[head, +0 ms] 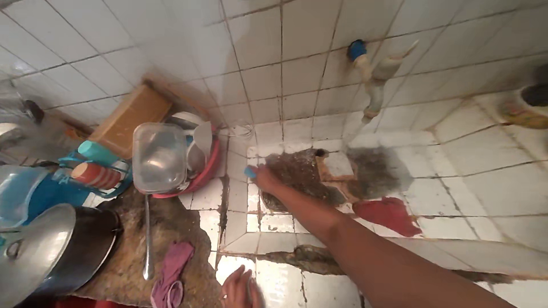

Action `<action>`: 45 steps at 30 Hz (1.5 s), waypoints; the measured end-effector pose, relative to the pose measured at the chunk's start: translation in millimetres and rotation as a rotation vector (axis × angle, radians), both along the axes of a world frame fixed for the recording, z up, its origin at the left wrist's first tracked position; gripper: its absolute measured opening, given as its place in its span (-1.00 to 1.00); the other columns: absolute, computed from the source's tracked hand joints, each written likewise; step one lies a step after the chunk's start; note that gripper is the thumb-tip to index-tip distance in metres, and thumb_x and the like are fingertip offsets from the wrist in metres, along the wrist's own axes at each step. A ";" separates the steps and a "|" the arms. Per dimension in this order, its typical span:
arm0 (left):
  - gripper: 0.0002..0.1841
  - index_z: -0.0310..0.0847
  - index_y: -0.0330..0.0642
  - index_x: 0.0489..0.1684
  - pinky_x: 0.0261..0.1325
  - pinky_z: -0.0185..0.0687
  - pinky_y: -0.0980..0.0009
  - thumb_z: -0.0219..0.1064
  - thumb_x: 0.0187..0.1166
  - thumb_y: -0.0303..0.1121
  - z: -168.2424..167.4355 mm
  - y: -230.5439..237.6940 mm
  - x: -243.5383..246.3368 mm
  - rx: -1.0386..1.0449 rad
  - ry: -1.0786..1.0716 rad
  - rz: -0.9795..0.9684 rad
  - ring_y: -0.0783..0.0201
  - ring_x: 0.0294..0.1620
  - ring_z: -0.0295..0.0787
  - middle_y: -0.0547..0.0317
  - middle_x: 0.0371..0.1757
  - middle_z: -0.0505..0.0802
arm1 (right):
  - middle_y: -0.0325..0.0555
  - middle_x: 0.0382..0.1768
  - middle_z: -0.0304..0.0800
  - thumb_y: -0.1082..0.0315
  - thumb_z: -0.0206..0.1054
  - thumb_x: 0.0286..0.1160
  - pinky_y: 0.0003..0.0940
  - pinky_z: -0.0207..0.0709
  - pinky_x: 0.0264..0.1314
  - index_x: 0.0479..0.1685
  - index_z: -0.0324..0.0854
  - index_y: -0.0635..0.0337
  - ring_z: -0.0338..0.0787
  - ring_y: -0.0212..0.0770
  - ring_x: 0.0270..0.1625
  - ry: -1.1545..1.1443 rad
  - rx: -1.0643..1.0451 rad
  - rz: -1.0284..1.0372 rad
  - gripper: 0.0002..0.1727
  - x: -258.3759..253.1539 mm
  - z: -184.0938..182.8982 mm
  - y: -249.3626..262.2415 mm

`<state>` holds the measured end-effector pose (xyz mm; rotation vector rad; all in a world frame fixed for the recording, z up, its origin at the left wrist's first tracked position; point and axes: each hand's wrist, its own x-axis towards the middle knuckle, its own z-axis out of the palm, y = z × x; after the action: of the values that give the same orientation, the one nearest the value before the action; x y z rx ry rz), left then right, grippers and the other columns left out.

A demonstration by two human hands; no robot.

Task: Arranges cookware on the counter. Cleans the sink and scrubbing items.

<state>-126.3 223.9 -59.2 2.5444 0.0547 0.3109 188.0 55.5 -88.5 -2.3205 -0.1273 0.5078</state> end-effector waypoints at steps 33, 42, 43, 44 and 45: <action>-0.74 0.87 -0.34 -0.23 0.37 0.45 -0.20 0.24 0.44 -0.41 -2.9 0.7 -3.4 -0.049 -0.020 0.001 -0.27 0.29 0.71 -0.23 0.15 0.86 | 0.38 0.61 0.43 0.15 0.38 0.65 0.31 0.32 0.64 0.73 0.39 0.11 0.49 0.36 0.61 0.069 -0.127 0.044 -0.33 -46.4 -5.4 -105.7; -0.75 0.87 -0.33 -0.22 0.40 0.42 -0.20 0.26 0.48 -0.39 -5.5 3.5 -4.6 -0.064 -0.025 0.008 -0.24 0.30 0.69 -0.21 0.16 0.86 | 0.32 0.53 0.52 0.11 0.45 0.58 0.34 0.38 0.58 0.71 0.45 -0.08 0.50 0.35 0.59 -0.020 -0.160 0.296 -0.33 -85.2 -8.5 -128.7; -0.75 0.87 -0.34 -0.21 0.40 0.43 -0.20 0.26 0.48 -0.38 -6.0 4.0 -5.1 -0.065 -0.027 0.005 -0.25 0.30 0.69 -0.22 0.17 0.86 | 0.32 0.54 0.52 0.14 0.44 0.59 0.34 0.37 0.57 0.71 0.45 -0.09 0.49 0.36 0.59 -0.018 -0.155 0.303 -0.34 -88.9 -7.9 -129.2; -0.74 0.86 -0.34 -0.21 0.40 0.44 -0.20 0.26 0.48 -0.38 -6.8 3.4 -5.8 -0.062 -0.029 0.004 -0.26 0.30 0.69 -0.23 0.17 0.85 | 0.34 0.57 0.48 0.18 0.41 0.62 0.34 0.33 0.61 0.72 0.43 -0.04 0.47 0.37 0.62 -0.008 -0.165 0.235 -0.35 -82.5 -6.2 -137.1; -0.73 0.86 -0.34 -0.21 0.38 0.45 -0.20 0.25 0.47 -0.37 -7.4 2.3 -6.7 -0.053 -0.033 0.005 -0.27 0.29 0.70 -0.23 0.16 0.86 | 0.36 0.60 0.45 0.20 0.39 0.64 0.35 0.29 0.64 0.74 0.41 0.01 0.45 0.39 0.64 0.000 -0.186 0.120 -0.36 -68.7 -5.6 -149.8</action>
<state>-133.0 226.2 -66.6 2.4866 0.0562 0.3494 119.2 -94.3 -94.1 -2.5049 -0.2289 0.6014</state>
